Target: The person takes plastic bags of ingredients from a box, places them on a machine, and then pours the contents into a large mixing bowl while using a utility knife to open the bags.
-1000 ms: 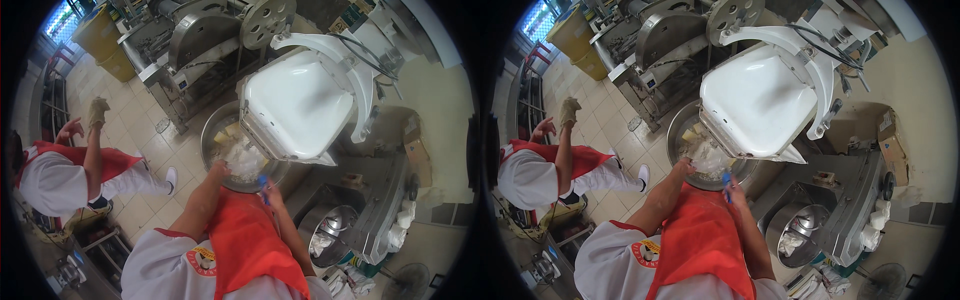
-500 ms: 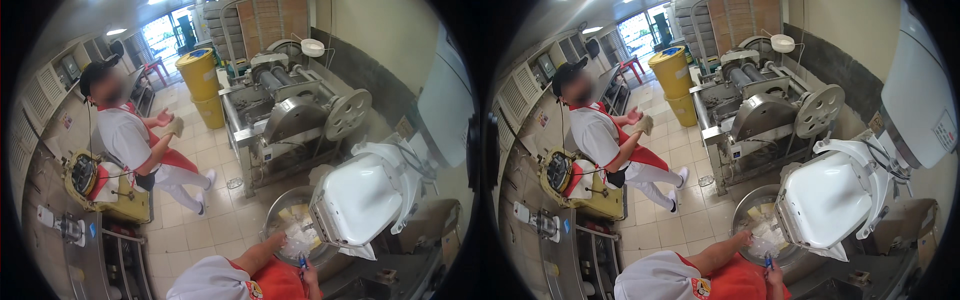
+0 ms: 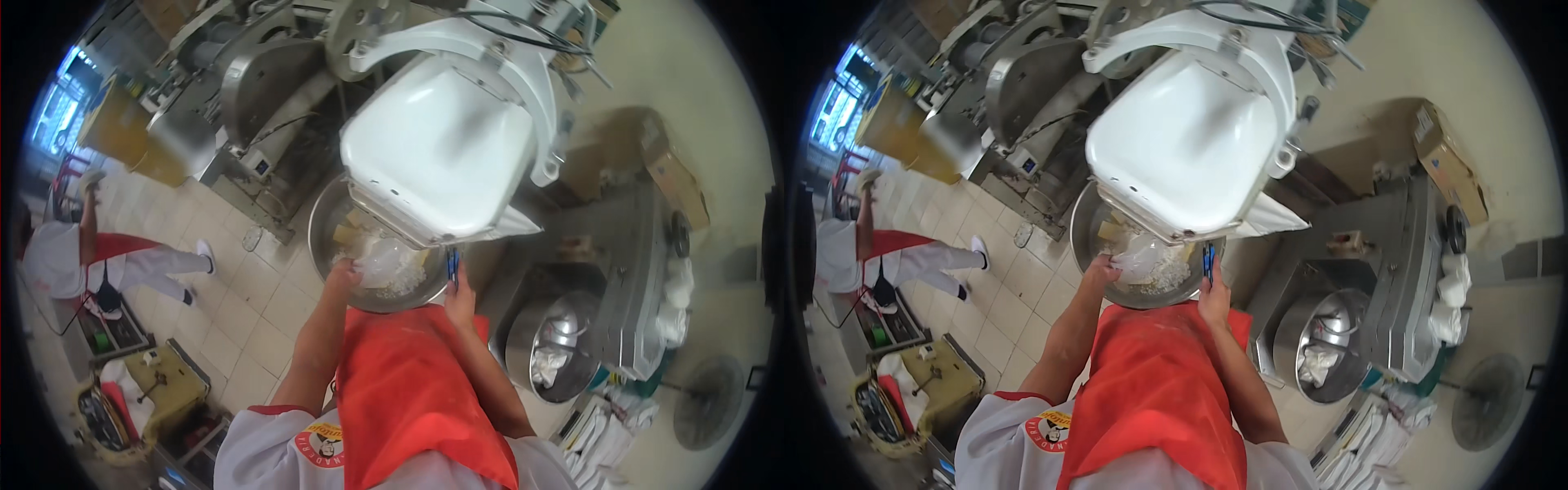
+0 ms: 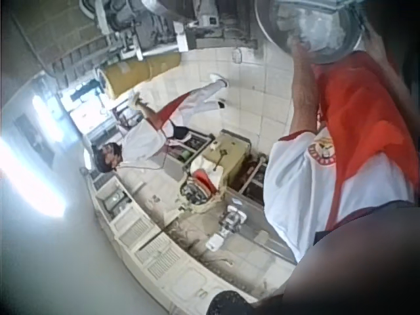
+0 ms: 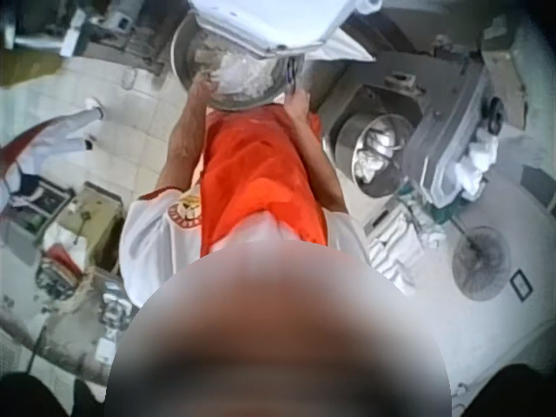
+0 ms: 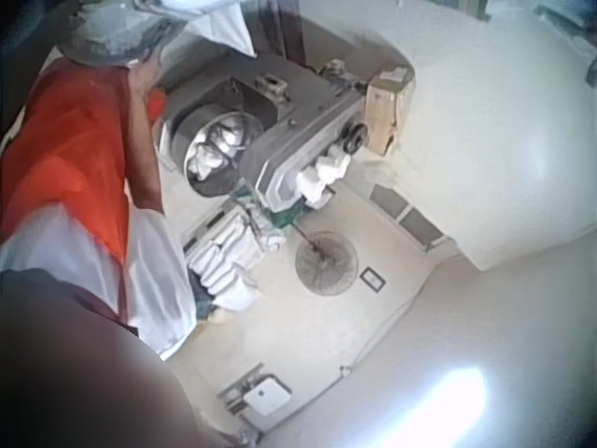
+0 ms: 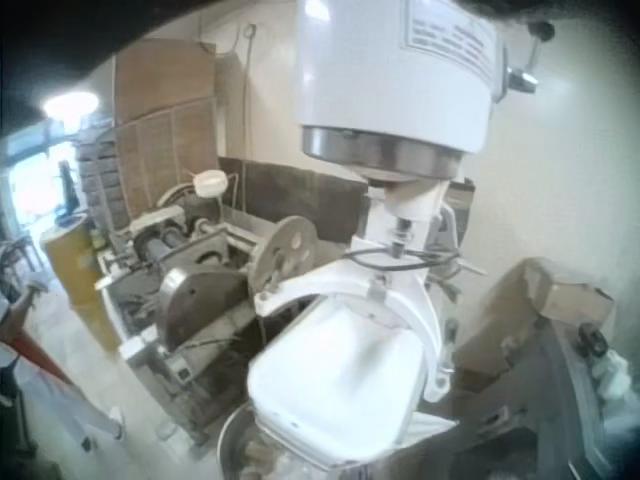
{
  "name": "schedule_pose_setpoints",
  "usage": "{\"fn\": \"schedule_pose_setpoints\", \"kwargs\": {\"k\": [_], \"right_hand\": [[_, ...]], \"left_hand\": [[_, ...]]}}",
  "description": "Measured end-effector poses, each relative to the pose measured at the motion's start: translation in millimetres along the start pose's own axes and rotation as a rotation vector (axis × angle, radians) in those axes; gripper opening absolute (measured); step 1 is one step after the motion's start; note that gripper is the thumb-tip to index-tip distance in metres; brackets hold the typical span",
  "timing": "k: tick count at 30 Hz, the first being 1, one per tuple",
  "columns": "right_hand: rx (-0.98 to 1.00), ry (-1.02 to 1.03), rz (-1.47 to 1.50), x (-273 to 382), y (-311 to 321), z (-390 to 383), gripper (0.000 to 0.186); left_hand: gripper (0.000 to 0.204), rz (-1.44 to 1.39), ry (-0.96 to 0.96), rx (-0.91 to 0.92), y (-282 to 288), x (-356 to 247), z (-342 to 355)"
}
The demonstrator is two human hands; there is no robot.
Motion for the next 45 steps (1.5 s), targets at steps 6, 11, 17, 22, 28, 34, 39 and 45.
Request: {"fn": "schedule_pose_setpoints", "kwargs": {"k": [6,11,17,22,28,34,39,45], "right_hand": [[0.109,-0.081,-0.089,-79,-44,-15,0.061],[0.003,-0.252,0.019,-58,-12,-15,0.058],[0.311,0.081,-0.382,-88,-83,-20,0.058],[0.051,-0.219,-0.077,-47,-7,-4,0.056],[-0.234,-0.418,0.442,-61,-18,-4,0.051],[0.046,-0.158,0.019,-75,-112,-31,0.049],[-0.047,-0.578,0.336,-108,5,-43,0.052],[-0.227,-0.665,0.667,-189,81,-94,0.055]], "left_hand": [[0.046,-0.180,0.241,-0.108,-30,64,18],[0.040,0.022,0.226,-0.038,-25,48,-4],[0.021,0.163,0.137,-0.142,-97,8,-41],[0.013,1.520,-1.133,0.144,-261,-147,-173],[0.008,1.632,-1.291,0.896,-283,-83,-215],[0.009,1.574,-1.388,1.182,-302,-59,-241],[0.008,2.116,-0.862,0.696,-214,-41,-139],[0.007,1.916,-1.001,0.922,-322,-22,-203]]}}
Point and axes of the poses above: each hand's wrist, its own z-axis towards the middle knuckle, its own y-axis out of the back of the hand, x = y × z, the point moved 10 cm from there along z, towards the middle knuckle, and after that the axes turned 10 degrees about -y, right-handed, at the moved point
